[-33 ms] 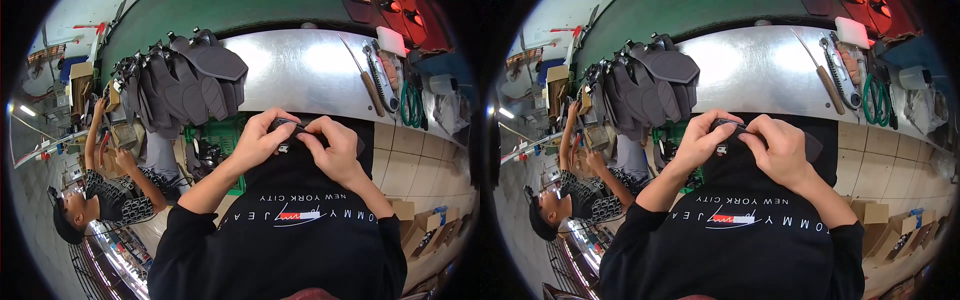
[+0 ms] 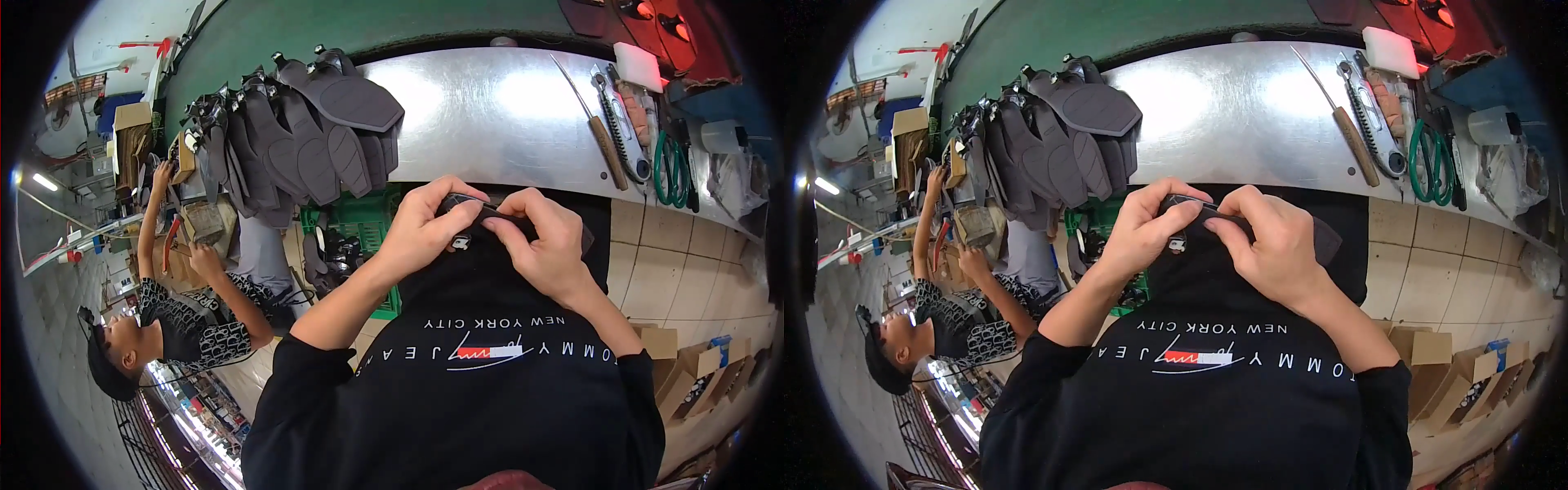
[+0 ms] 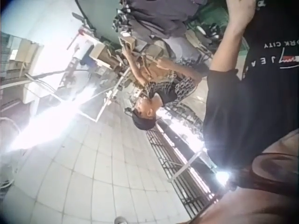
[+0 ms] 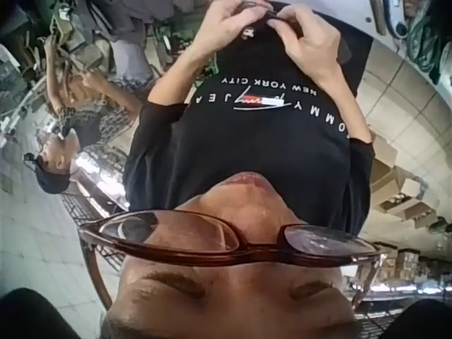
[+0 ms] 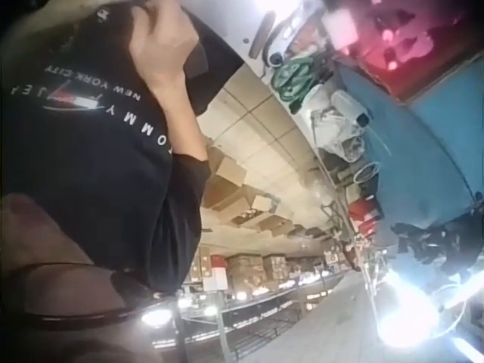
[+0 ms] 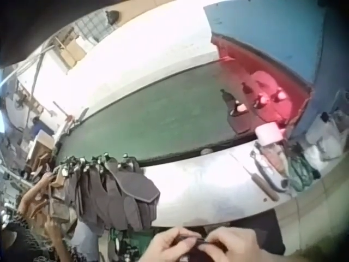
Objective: Trimming and preparing shoe soles at a manufacturing workbench.
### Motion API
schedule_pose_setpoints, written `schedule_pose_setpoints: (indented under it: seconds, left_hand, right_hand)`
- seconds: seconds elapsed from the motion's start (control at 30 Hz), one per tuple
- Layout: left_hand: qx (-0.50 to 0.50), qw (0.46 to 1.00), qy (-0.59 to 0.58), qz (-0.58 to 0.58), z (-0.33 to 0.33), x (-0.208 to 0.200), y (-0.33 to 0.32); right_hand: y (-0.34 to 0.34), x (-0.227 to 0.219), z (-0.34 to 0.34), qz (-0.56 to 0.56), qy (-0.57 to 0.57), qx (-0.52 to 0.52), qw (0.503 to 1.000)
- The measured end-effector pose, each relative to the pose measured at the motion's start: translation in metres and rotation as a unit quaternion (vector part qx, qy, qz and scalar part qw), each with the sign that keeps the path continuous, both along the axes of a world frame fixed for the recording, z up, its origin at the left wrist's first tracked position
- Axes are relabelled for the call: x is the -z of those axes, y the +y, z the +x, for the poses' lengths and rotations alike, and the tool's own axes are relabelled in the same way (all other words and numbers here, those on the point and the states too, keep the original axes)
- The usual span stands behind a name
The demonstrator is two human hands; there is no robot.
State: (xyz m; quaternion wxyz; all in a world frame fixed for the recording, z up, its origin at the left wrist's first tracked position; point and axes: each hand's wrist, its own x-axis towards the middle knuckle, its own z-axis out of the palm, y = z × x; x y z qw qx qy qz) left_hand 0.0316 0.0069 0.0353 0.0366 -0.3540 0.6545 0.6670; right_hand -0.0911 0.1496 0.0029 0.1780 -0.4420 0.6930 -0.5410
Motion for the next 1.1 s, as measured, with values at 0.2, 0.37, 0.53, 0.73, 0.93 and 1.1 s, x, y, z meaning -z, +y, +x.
schedule_pose_setpoints:
  seconds: [0.2,0.37,0.53,0.73,0.93,1.1]
  left_hand:
    - [-0.029,0.997,0.044,0.051,0.001,0.006,-0.002]
    - [0.016,0.996,0.061,-0.062,-0.003,-0.001,-0.007]
    - [-0.130,0.983,0.124,-0.044,0.003,0.002,-0.029]
    - [-0.341,0.915,0.161,0.145,0.012,0.035,-0.046]
    - [-0.416,0.835,0.118,0.340,0.008,0.059,-0.038]
    - [-0.435,0.703,0.157,0.540,-0.017,0.043,-0.032]
  right_hand:
    - [0.000,0.003,-0.002,-0.013,-0.076,-0.009,0.997]
    - [-0.008,-0.001,-0.021,0.023,-0.272,-0.094,0.958]
    - [-0.029,-0.022,-0.066,-0.014,0.102,-0.028,0.994]
    - [-0.008,0.009,-0.116,0.119,0.298,0.239,0.916]
    - [0.000,0.022,-0.108,0.149,0.416,0.198,0.875]
    - [-0.001,-0.013,-0.070,0.032,-0.140,0.019,0.989]
